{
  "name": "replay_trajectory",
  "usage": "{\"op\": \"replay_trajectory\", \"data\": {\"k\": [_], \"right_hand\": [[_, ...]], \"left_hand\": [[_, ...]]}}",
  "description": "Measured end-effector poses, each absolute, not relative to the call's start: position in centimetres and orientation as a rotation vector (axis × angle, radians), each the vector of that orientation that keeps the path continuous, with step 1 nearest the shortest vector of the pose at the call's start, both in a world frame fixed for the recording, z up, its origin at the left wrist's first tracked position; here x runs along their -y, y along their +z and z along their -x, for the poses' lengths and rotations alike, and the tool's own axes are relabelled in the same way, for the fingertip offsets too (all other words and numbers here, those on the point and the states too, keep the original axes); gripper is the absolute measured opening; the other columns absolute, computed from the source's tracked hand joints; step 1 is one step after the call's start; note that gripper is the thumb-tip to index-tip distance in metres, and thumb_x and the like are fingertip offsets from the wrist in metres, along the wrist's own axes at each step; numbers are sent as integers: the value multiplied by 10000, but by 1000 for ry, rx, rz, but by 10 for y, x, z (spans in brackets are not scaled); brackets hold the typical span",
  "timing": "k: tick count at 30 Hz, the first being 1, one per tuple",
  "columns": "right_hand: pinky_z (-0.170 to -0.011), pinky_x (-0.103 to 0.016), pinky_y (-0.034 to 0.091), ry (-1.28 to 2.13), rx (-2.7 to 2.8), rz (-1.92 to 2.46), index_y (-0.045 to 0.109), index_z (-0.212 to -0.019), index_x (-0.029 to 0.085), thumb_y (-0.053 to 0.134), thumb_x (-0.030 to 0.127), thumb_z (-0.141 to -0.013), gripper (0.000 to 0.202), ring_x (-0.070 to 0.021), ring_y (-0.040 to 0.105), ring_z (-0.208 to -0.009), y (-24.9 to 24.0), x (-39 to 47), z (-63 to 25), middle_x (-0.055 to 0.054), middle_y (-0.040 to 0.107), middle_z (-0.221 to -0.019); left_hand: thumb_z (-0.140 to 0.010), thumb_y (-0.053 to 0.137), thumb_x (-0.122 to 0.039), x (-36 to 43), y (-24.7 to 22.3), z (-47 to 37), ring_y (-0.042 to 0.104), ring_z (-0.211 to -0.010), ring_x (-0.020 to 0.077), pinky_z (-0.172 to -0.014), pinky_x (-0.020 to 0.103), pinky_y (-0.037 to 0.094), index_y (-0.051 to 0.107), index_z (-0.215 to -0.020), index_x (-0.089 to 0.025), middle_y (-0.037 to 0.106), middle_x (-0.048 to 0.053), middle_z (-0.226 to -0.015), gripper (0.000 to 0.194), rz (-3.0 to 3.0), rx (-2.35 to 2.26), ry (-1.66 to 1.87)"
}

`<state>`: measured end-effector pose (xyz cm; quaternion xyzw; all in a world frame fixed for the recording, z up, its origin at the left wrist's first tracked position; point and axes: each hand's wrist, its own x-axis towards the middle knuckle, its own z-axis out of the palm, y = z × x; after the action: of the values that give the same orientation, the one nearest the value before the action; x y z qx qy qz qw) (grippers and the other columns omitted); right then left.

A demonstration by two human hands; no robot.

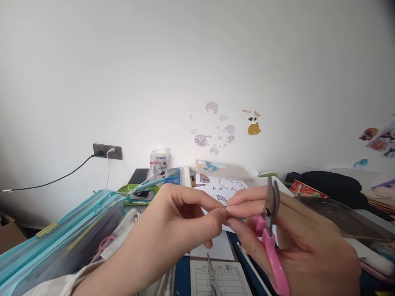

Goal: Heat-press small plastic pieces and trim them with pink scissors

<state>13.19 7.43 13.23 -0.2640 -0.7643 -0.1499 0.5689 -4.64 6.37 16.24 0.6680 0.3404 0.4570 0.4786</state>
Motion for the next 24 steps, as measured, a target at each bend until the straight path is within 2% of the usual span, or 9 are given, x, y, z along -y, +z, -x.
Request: {"op": "replay_trajectory", "data": {"k": [3, 7, 10, 14, 20, 24], "right_hand": [[-541, -155, 538, -380, 1744, 660, 645, -848, 260, 651, 180, -940, 122, -64, 694, -705, 130, -73, -131, 68, 718, -852], [-589, -146, 558, -436, 1797, 579, 641, -847, 232, 660, 168, -931, 107, -61, 696, -687, 133, -75, -134, 50, 713, -839], [-616, -132, 565, -483, 1860, 525, 652, -865, 201, 641, 127, -920, 93, -55, 696, -671, 137, -76, -137, 29, 715, -827], [-570, -130, 543, -559, 1834, 535, 658, -830, 199, 639, 121, -907, 111, -49, 697, -638, 141, -73, -137, 32, 725, -787], [-549, -180, 540, -662, 1730, 578, 668, -846, 221, 650, 106, -883, 121, -65, 725, -617, 139, -70, -134, 55, 755, -774], [-613, -203, 557, -678, 1729, 623, 676, -906, 242, 645, 120, -894, 126, -84, 752, -716, 134, -69, -135, 63, 773, -835]], "left_hand": [[-873, 659, -170, -63, 162, 47, 423, -467, 28, -413, 103, 306, 854, -807, -277, 575, -64, -528, 232, -1651, -819, 1089], [-875, 630, -189, -62, 163, 49, 508, -517, 57, -420, 115, 353, 828, -749, -215, 627, -30, -581, 237, -1690, -852, 1071], [-874, 618, -201, -61, 164, 48, 446, -499, 63, -414, 133, 318, 829, -764, -214, 580, -34, -548, 239, -1712, -871, 1081], [-876, 595, -222, -57, 165, 47, 382, -502, 85, -408, 176, 260, 840, -792, -245, 576, -27, -556, 259, -1756, -901, 1077], [-860, 602, -235, -53, 166, 48, 509, -579, 132, -489, 220, 363, 844, -822, -273, 677, -1, -627, 247, -1921, -979, 1100], [-837, 619, -216, -51, 167, 46, 570, -623, 150, -514, 217, 412, 832, -829, -262, 636, -13, -589, 219, -1951, -1005, 1145]]}}
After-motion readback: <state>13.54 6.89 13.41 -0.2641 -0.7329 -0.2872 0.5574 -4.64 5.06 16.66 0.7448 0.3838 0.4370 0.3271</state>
